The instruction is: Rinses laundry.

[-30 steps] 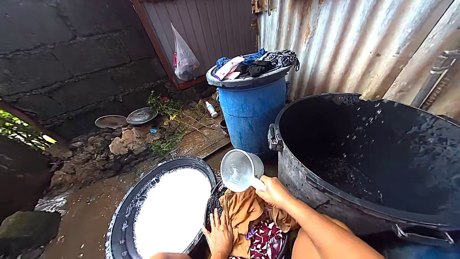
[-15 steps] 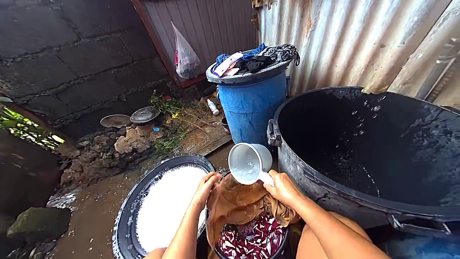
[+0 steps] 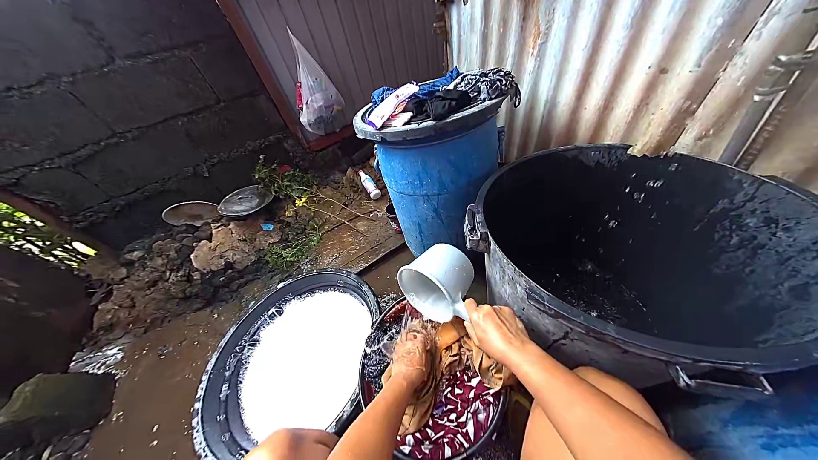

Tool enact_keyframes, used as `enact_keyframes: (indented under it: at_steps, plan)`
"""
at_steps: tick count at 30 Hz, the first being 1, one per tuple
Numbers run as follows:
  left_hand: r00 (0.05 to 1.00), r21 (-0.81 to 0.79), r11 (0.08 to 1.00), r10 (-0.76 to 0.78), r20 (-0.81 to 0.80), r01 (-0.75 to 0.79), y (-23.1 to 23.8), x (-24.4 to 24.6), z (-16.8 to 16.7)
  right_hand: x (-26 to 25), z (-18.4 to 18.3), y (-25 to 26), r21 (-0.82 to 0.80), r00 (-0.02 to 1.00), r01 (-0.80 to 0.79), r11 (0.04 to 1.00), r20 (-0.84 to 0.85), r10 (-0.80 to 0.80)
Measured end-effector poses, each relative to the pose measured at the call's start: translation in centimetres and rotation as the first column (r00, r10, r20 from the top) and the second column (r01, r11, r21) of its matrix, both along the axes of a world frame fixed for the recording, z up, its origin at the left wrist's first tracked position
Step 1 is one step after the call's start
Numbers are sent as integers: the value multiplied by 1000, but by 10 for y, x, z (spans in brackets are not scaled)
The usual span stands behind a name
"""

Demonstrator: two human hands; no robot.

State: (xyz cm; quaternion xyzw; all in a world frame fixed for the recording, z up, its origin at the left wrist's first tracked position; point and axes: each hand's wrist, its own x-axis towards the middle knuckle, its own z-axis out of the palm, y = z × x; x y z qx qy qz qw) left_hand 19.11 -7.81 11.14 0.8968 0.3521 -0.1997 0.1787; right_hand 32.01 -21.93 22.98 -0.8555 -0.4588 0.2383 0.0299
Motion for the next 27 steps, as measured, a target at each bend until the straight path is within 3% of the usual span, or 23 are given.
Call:
enact_keyframes:
  at_steps: [4, 10, 14, 17, 21, 23, 27]
  plan:
    - [973, -316, 927, 226, 42, -202, 24, -2, -15, -4, -4, -1, 62, 996, -77, 995, 37, 75]
    - [998, -374, 925, -53, 45, 66, 35, 6, 6, -14, -16, 3, 106, 977, -204, 973, 91, 194]
    - [992, -260, 960, -122, -35, 109, 36, 10, 34, -19, -8, 2, 133, 980, -172, 976, 122, 156]
    - [994, -195, 974, -109, 31, 113, 40, 11, 76, -22, 12, -9, 355, 967, -129, 926, 250, 39]
    - [972, -88, 976, -182, 151, 197, 33, 12, 174, -12, 54, -30, 716, 878, -159, 680, 418, -234]
    - [941, -27, 972, -221, 255, 235, 26, 7, 226, 6, 83, -47, 772, 841, -149, 618, 428, -332]
    - [769, 148, 953, -300, 565, 263, 19, -8, 299, 55, 133, -81, 752, 812, 25, 659, 368, -452]
